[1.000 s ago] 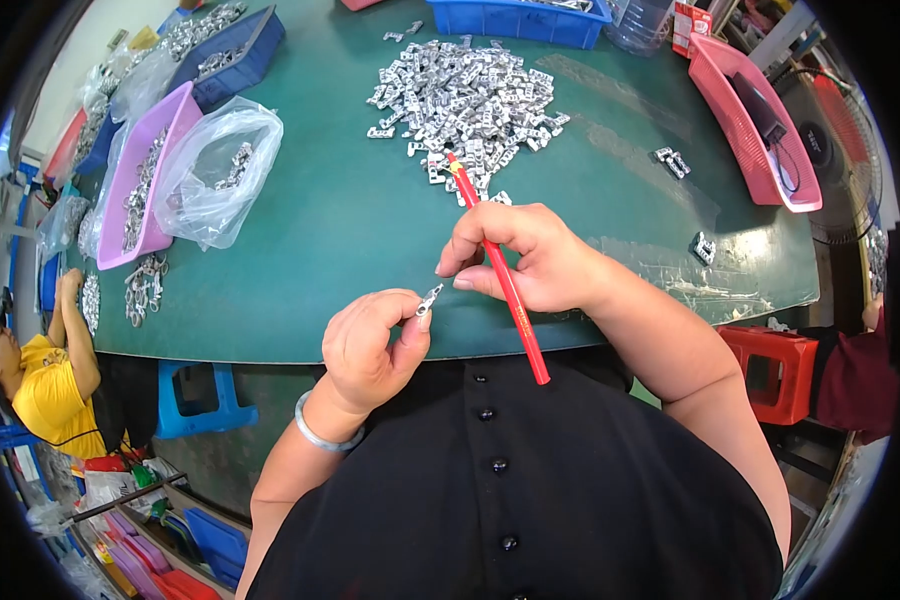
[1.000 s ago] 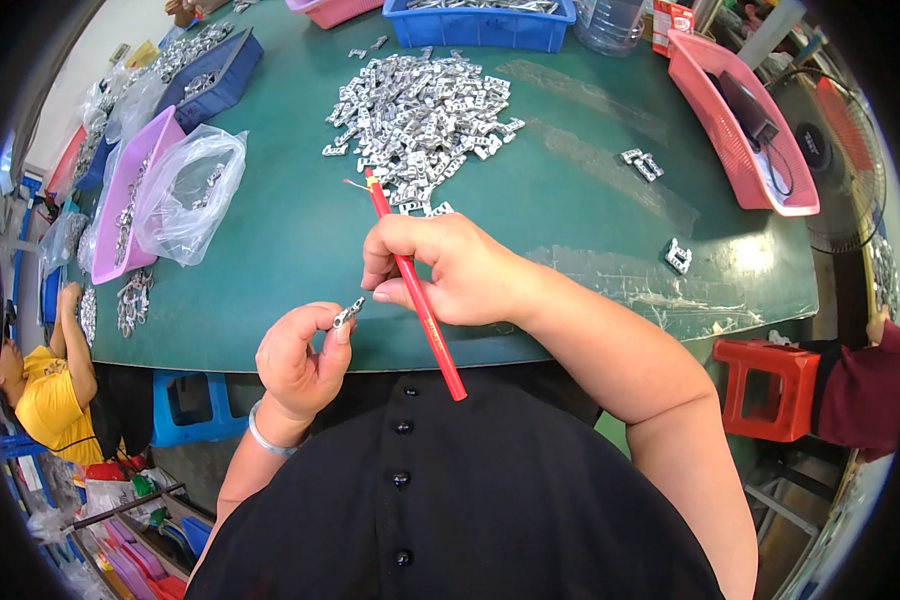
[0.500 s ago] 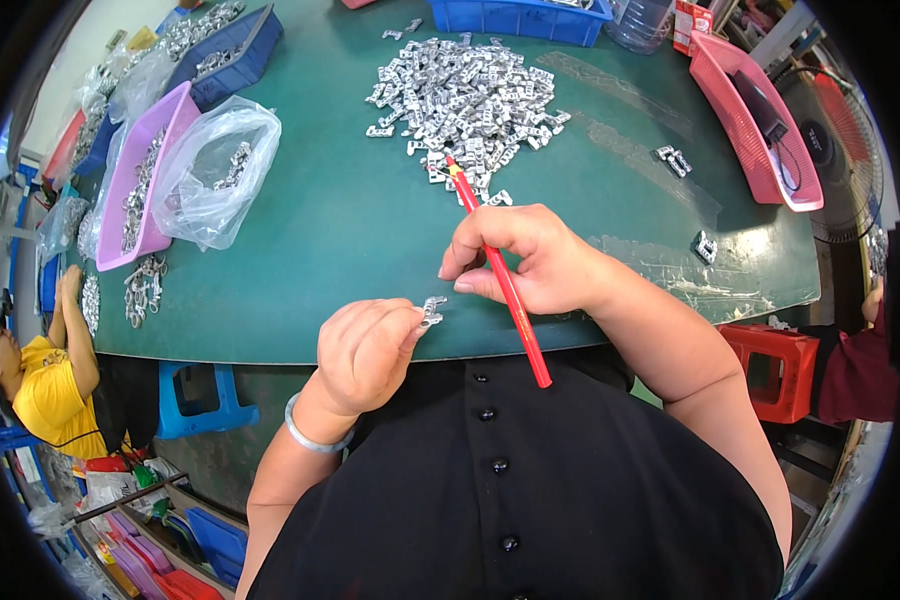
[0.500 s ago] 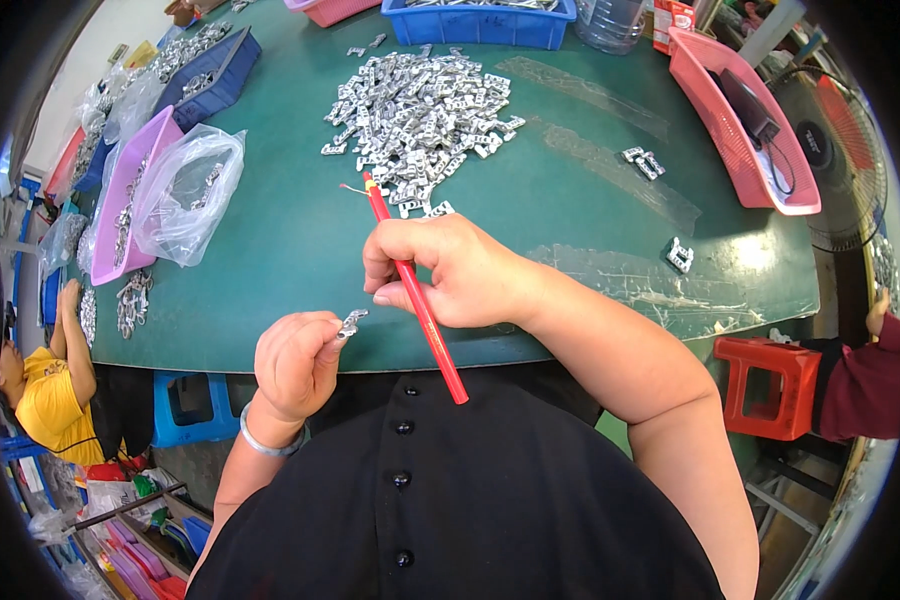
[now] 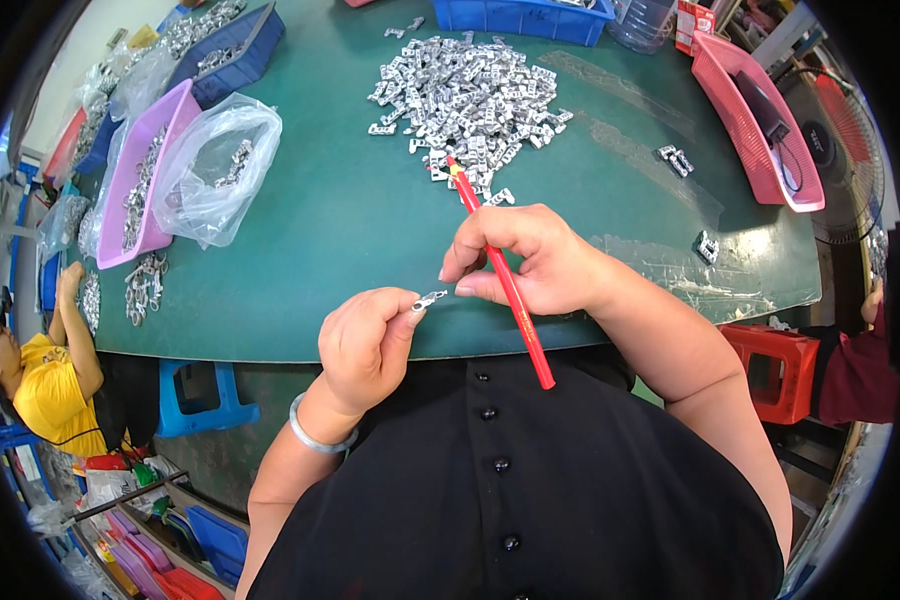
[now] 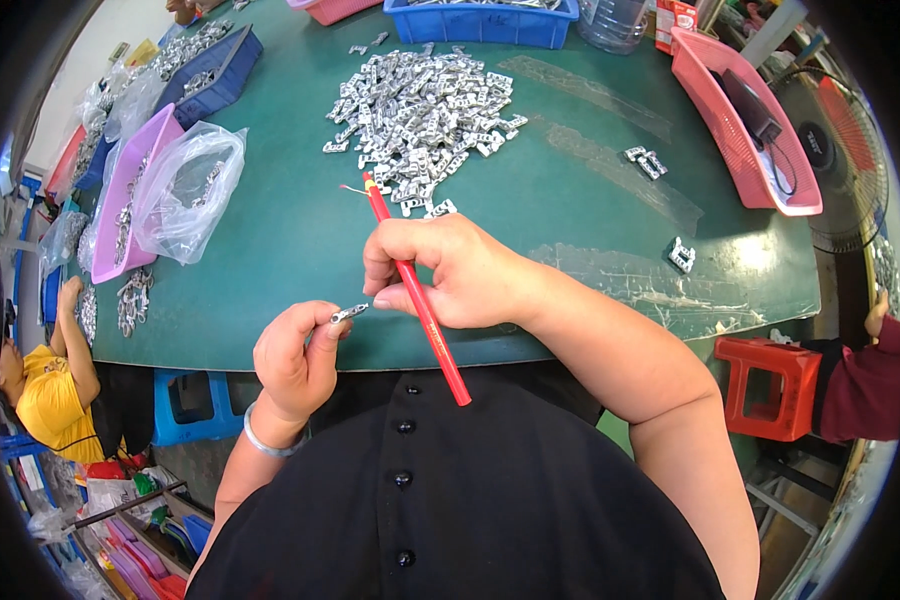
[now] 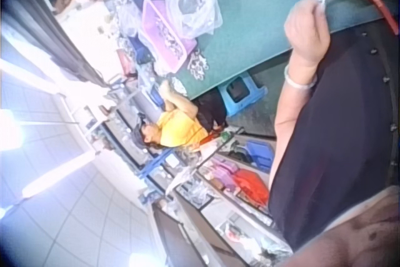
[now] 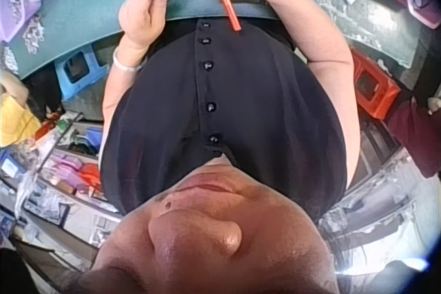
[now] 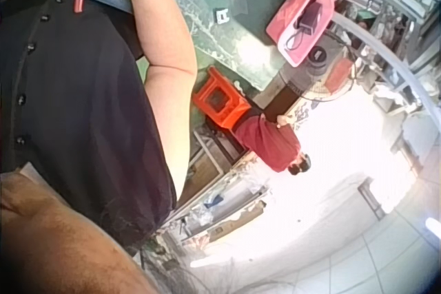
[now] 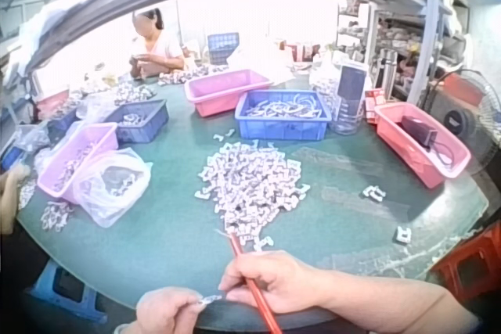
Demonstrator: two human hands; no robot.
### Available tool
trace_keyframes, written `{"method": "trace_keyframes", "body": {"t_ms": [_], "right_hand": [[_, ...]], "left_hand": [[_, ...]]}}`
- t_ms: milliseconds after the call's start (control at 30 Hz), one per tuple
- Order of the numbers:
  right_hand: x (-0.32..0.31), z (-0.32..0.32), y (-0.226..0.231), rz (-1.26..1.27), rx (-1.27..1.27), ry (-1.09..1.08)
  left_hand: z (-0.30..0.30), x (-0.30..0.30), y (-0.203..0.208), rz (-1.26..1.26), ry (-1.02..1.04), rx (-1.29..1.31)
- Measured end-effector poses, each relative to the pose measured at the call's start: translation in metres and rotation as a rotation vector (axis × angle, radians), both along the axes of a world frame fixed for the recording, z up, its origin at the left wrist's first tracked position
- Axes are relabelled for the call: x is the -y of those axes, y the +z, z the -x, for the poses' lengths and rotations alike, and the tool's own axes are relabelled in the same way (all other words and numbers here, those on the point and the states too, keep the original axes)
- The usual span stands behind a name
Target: The person picks up small metal parts by hand, marks each one using a red marker, and returns them to the table surface while working at a workbench.
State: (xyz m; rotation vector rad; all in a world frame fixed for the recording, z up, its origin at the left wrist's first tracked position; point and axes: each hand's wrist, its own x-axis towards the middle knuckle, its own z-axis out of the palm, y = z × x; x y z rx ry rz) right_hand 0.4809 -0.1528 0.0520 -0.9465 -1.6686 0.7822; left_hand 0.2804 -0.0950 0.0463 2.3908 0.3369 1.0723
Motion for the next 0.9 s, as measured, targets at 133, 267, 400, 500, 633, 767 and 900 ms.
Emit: {"method": "trace_keyframes", "body": {"t_ms": [133,267,400,500,633,767,900], "right_hand": [[0.001,0.0,0.002,0.019,0.022,0.011],[0.001,0.0,0.001,0.019,-0.001,-0.02],[0.001,0.0,0.001,0.031,-0.042,-0.024],[0.001,0.0,0.003,0.072,-0.079,-0.008],[0.001,0.0,0.002,0.098,-0.161,-0.013],[0.0,0.0,-0.002,0.135,-0.25,-0.006],[-0.001,-0.003,-0.004,0.182,-0.28,0.011]], "left_hand": [[-0.005,0.003,0.0,0.035,0.0,0.012],[-0.011,0.008,-0.001,0.013,0.016,0.042],[-0.018,0.013,-0.002,-0.035,-0.021,0.073],[-0.02,0.011,-0.006,-0.123,-0.019,0.09],[-0.021,0.01,-0.006,-0.15,-0.018,0.096],[-0.022,0.011,-0.004,-0.137,0.017,0.089],[-0.022,0.012,-0.005,0.081,0.086,0.105]]}}
